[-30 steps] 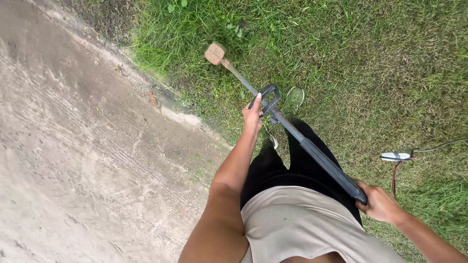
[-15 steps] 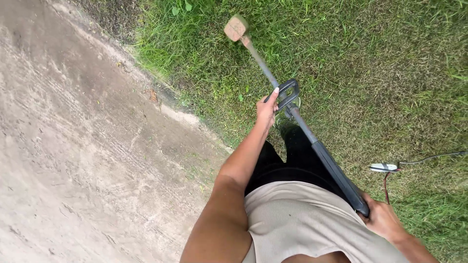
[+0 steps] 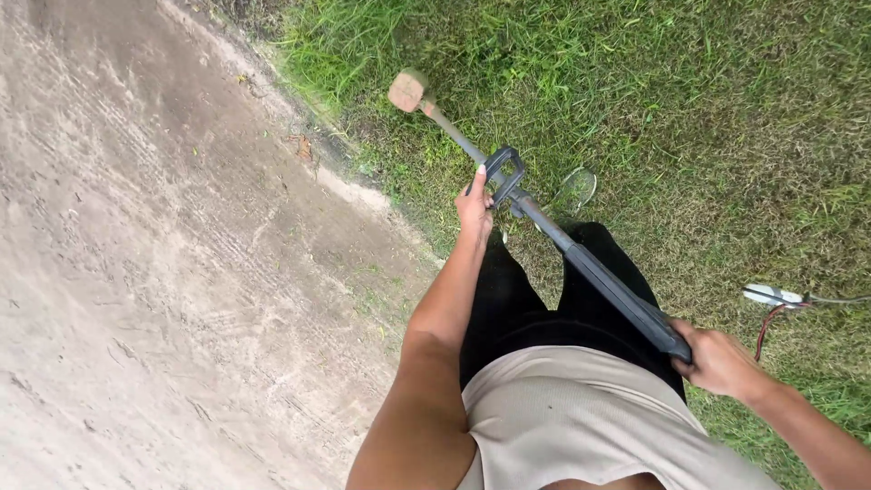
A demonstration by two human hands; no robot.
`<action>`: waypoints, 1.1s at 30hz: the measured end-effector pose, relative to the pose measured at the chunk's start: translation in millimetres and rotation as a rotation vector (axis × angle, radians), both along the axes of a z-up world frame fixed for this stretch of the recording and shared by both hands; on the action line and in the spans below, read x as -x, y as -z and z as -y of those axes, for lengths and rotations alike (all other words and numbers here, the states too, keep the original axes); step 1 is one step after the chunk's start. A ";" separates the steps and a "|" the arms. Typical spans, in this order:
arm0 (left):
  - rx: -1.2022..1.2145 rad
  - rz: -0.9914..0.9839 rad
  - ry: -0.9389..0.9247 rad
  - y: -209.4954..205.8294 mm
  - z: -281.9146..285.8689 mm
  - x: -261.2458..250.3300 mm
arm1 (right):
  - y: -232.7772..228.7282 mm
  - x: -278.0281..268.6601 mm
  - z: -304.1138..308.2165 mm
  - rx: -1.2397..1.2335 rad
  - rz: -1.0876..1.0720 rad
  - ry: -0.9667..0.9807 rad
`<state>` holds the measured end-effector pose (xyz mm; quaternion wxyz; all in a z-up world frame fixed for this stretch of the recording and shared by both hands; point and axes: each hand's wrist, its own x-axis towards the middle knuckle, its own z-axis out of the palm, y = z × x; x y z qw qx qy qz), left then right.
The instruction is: Trimming grass along a concrete edge and building foundation using an electric string trimmer
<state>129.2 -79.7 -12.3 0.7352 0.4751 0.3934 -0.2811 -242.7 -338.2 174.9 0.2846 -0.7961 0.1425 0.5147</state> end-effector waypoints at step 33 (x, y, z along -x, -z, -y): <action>0.251 0.010 0.009 -15.1 -83.4 30.6 | -33.2 23.5 -59.4 0.145 -0.058 -0.196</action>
